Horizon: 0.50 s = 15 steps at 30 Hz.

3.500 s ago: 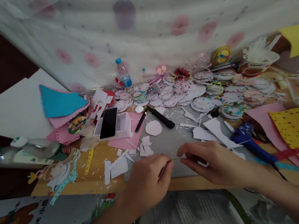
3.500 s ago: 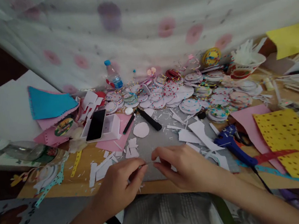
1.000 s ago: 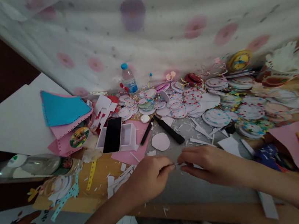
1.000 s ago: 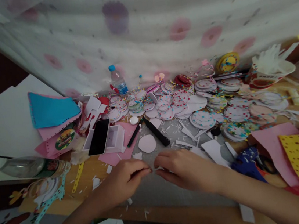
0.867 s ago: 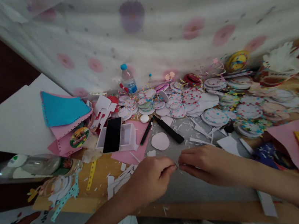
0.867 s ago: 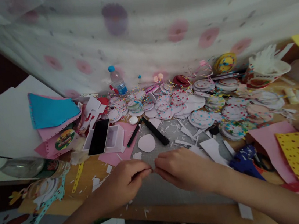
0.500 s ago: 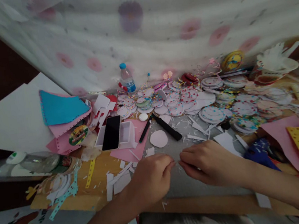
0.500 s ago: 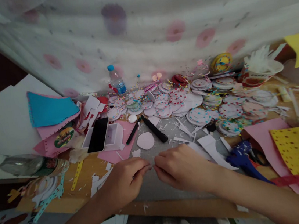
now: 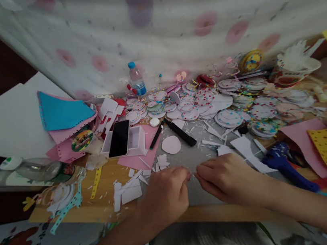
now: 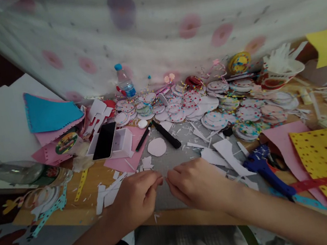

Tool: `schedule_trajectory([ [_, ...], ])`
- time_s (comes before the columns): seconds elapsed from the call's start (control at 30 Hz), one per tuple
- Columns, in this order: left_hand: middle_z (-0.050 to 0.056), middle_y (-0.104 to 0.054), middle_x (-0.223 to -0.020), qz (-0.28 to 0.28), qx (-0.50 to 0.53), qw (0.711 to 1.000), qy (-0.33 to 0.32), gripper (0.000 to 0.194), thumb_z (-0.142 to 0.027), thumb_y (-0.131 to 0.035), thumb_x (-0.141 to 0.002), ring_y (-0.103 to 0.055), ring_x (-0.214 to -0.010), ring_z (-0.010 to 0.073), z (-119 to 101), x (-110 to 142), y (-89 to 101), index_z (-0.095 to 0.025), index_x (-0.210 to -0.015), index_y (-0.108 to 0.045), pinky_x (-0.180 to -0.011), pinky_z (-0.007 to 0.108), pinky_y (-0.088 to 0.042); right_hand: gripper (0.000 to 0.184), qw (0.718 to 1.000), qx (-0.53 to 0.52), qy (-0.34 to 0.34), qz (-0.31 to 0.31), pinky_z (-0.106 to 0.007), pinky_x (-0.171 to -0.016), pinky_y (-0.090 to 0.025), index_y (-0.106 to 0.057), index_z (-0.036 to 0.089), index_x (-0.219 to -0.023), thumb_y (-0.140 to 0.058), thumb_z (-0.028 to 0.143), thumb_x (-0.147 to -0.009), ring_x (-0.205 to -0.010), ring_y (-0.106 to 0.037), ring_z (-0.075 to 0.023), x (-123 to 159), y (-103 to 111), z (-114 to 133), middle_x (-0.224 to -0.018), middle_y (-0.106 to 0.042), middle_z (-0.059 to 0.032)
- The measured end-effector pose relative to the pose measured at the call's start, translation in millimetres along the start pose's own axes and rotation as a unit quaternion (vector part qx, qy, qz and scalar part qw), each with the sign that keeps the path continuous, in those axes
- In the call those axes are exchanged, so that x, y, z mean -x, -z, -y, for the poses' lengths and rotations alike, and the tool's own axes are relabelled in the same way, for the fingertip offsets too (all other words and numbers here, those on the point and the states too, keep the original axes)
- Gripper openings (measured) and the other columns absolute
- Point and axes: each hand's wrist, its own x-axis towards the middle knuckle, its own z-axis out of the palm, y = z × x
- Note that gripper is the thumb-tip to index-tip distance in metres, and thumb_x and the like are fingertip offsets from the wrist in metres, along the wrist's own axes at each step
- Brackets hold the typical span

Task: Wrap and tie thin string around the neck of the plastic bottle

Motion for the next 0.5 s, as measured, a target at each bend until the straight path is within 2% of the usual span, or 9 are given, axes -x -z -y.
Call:
schedule_trajectory([
  [0.13, 0.003, -0.065, -0.072, 0.011, -0.01, 1.0, 0.011, 0.021, -0.007, -0.042, -0.085, -0.064, -0.071, 0.0185, -0.7, 0.3, -3.3, -0.017, -0.078, -0.059, -0.062, 0.028, -0.043, 0.028, 1.0, 0.023, -0.003, -0.011, -0.032, -0.052, -0.017, -0.053, 0.018, -0.072, -0.036, 0.021, -0.095, -0.049, -0.046, -0.0119, 3.6, -6.9, 1.0, -0.059, -0.058, -0.0008],
  [0.27, 0.004, -0.066, -0.079, 0.023, -0.015, 1.0, 0.0, 0.022, -0.013, -0.04, -0.093, -0.064, -0.078, 0.0195, 0.5, -0.6, -4.0, -0.017, -0.085, -0.061, -0.067, 0.03, -0.047, 0.027, 1.0, -0.01, -0.013, 0.011, -0.031, -0.053, -0.02, -0.052, 0.018, -0.072, -0.037, 0.021, -0.095, -0.052, -0.046, -0.011, 4.5, -7.1, -1.4, -0.061, -0.056, 0.0002],
  [0.37, 0.004, -0.065, -0.083, -0.004, -0.031, 0.999, -0.018, 0.023, -0.019, -0.039, -0.096, -0.062, -0.082, 0.0203, 3.4, 2.7, -2.5, -0.017, -0.09, -0.061, -0.072, 0.033, -0.048, 0.028, 0.998, -0.042, -0.025, 0.03, -0.03, -0.053, -0.021, -0.049, 0.019, -0.071, -0.036, 0.021, -0.095, -0.052, -0.045, -0.0103, 4.1, -4.0, -2.0, -0.061, -0.054, 0.0011],
  [0.5, 0.005, -0.065, -0.083, -0.038, -0.043, 0.996, -0.063, 0.023, -0.012, -0.039, -0.094, -0.061, -0.082, 0.0202, 8.1, 10.5, 3.1, -0.016, -0.093, -0.062, -0.072, 0.033, -0.049, 0.029, 0.994, -0.081, -0.054, 0.042, -0.03, -0.054, -0.021, -0.047, 0.019, -0.069, -0.036, 0.022, -0.096, -0.052, -0.043, -0.0097, 5.5, 1.0, 0.8, -0.059, -0.05, 0.0019],
])
